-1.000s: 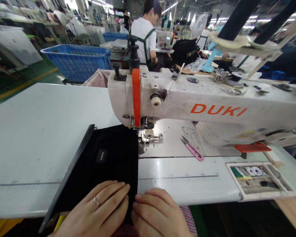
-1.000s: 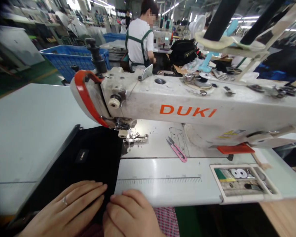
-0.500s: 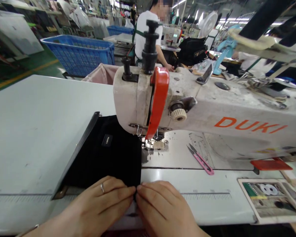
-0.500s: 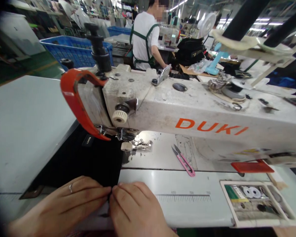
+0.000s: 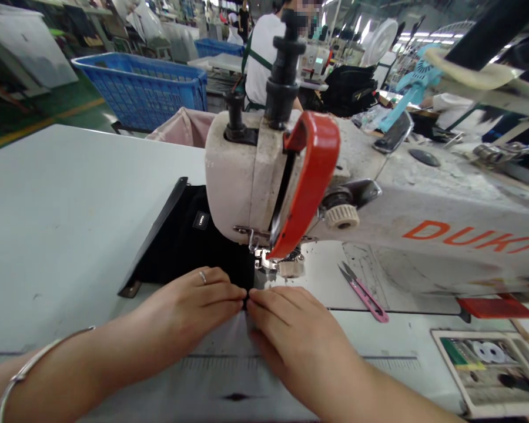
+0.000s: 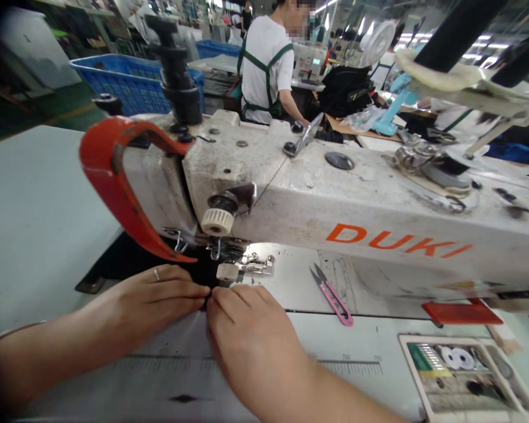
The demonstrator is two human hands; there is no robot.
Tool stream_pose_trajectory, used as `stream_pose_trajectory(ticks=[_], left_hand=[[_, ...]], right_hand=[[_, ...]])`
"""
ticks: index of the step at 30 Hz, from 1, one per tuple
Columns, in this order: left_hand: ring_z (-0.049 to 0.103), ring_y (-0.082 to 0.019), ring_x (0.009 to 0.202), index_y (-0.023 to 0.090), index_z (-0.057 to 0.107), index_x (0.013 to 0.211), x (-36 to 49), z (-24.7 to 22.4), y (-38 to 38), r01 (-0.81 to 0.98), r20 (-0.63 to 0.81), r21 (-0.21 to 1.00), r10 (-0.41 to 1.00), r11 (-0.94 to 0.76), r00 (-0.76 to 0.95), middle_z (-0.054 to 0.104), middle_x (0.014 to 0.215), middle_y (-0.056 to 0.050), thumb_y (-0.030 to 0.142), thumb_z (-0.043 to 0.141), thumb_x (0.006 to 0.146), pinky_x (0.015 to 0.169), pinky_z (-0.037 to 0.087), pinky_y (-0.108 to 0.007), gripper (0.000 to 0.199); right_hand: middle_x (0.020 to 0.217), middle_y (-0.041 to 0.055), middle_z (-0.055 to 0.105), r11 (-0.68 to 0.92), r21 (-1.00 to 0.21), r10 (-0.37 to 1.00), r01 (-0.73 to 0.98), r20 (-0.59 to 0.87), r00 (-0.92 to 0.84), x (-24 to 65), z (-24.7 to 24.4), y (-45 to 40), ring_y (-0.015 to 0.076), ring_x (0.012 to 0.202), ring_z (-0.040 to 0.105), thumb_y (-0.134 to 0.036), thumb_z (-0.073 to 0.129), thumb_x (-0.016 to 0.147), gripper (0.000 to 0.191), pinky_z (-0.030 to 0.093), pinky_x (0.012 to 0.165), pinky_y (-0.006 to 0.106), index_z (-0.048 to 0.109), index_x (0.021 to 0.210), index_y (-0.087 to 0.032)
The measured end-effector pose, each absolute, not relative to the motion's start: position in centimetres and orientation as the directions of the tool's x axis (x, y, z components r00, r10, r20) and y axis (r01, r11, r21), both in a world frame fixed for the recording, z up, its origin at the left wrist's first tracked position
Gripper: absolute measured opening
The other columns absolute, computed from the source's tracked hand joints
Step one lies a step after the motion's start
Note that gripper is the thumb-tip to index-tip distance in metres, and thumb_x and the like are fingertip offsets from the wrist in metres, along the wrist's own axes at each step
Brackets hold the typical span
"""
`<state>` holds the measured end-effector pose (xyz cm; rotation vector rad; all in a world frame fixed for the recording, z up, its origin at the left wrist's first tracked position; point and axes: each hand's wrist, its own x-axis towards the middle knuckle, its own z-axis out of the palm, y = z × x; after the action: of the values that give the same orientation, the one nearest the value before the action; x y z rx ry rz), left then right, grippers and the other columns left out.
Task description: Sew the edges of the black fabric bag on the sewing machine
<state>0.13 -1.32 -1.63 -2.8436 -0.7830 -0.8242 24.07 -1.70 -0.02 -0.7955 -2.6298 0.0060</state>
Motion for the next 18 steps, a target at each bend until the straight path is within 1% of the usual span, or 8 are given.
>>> stream_pose_trajectory(ticks=[2, 5, 7, 10, 13, 14, 16, 18], left_hand=[[0.06, -0.014, 0.103, 0.014, 0.057, 0.114, 0.1, -1.5, -0.5, 0.481, 0.552, 0.013, 0.407, -0.877, 0.727, 0.068, 0.117, 0.002, 0.013, 0.036, 0.102, 0.103, 0.041, -0.032, 0.024], [0.062, -0.013, 0.101, 0.013, 0.058, 0.111, -0.1, -1.3, 0.7, 0.514, 0.544, -0.099, 0.387, -0.852, 0.745, 0.07, 0.111, 0.001, 0.01, 0.031, 0.103, 0.098, 0.044, -0.028, 0.028], [0.062, -0.014, 0.105, 0.013, 0.059, 0.115, -0.3, -1.3, 1.4, 0.525, 0.533, -0.088, 0.405, -0.846, 0.743, 0.07, 0.114, 0.0, 0.009, 0.034, 0.102, 0.098, 0.046, -0.028, 0.029], [0.06, -0.013, 0.109, 0.013, 0.062, 0.115, -0.5, -1.2, 2.3, 0.54, 0.541, -0.057, 0.429, -0.84, 0.724, 0.068, 0.115, -0.001, 0.011, 0.036, 0.102, 0.103, 0.047, -0.027, 0.029], [0.062, -0.01, 0.109, 0.014, 0.065, 0.108, -0.3, -0.8, 3.2, 0.586, 0.561, -0.05, 0.463, -0.809, 0.686, 0.069, 0.109, 0.0, 0.013, 0.036, 0.103, 0.104, 0.047, -0.024, 0.03], [0.063, -0.009, 0.107, 0.015, 0.066, 0.106, -0.3, -0.8, 3.5, 0.584, 0.572, -0.054, 0.454, -0.81, 0.683, 0.07, 0.106, 0.001, 0.014, 0.036, 0.103, 0.103, 0.048, -0.023, 0.03], [0.064, -0.01, 0.108, 0.017, 0.065, 0.106, -0.3, -0.9, 4.3, 0.593, 0.567, -0.053, 0.465, -0.803, 0.68, 0.071, 0.107, 0.002, 0.013, 0.038, 0.102, 0.102, 0.05, -0.027, 0.028], [0.065, -0.015, 0.107, 0.017, 0.065, 0.107, -0.4, -1.3, 5.0, 0.61, 0.562, -0.05, 0.483, -0.791, 0.671, 0.071, 0.11, 0.0, 0.014, 0.038, 0.101, 0.098, 0.053, -0.034, 0.028]], right_hand=[[0.114, 0.0033, 0.065, 0.834, -0.097, 0.542, 0.543, 0.327, -0.774, 24.0, 0.2, -1.0, 0.0199, 0.099, 0.058, -0.022, 0.058, 0.092, 0.025, 0.056, 0.084, 0.038, 0.061, 0.117, -0.015], [0.104, 0.0035, 0.064, 0.814, -0.055, 0.563, 0.578, 0.314, -0.764, 23.8, 0.3, 0.1, 0.0205, 0.09, 0.058, -0.022, 0.059, 0.091, 0.029, 0.055, 0.077, 0.04, 0.06, 0.119, -0.015], [0.102, 0.0039, 0.063, 0.805, -0.032, 0.571, 0.593, 0.317, -0.757, 23.7, 0.2, 0.7, 0.0213, 0.088, 0.057, -0.023, 0.058, 0.091, 0.031, 0.056, 0.076, 0.041, 0.06, 0.121, -0.015], [0.102, 0.0062, 0.062, 0.795, -0.045, 0.581, 0.606, 0.347, -0.736, 23.5, -0.2, 1.3, 0.0245, 0.095, 0.057, -0.023, 0.053, 0.093, 0.032, 0.057, 0.08, 0.044, 0.059, 0.122, -0.013], [0.108, 0.0081, 0.063, 0.776, -0.08, 0.609, 0.626, 0.354, -0.71, 23.4, -0.6, 1.6, 0.0263, 0.098, 0.058, -0.023, 0.051, 0.094, 0.034, 0.059, 0.082, 0.047, 0.058, 0.125, -0.013], [0.108, 0.0082, 0.064, 0.77, -0.088, 0.617, 0.632, 0.355, -0.702, 23.4, -0.8, 1.7, 0.0264, 0.097, 0.059, -0.023, 0.05, 0.094, 0.033, 0.059, 0.081, 0.047, 0.059, 0.124, -0.013], [0.103, 0.0078, 0.065, 0.76, -0.095, 0.627, 0.642, 0.363, -0.689, 23.3, -1.0, 1.8, 0.0262, 0.093, 0.06, -0.023, 0.049, 0.095, 0.031, 0.059, 0.079, 0.047, 0.062, 0.121, -0.014], [0.102, 0.008, 0.066, 0.758, -0.094, 0.626, 0.645, 0.381, -0.681, 23.3, -1.3, 2.0, 0.0262, 0.093, 0.061, -0.023, 0.05, 0.094, 0.03, 0.059, 0.078, 0.046, 0.064, 0.12, -0.015]])
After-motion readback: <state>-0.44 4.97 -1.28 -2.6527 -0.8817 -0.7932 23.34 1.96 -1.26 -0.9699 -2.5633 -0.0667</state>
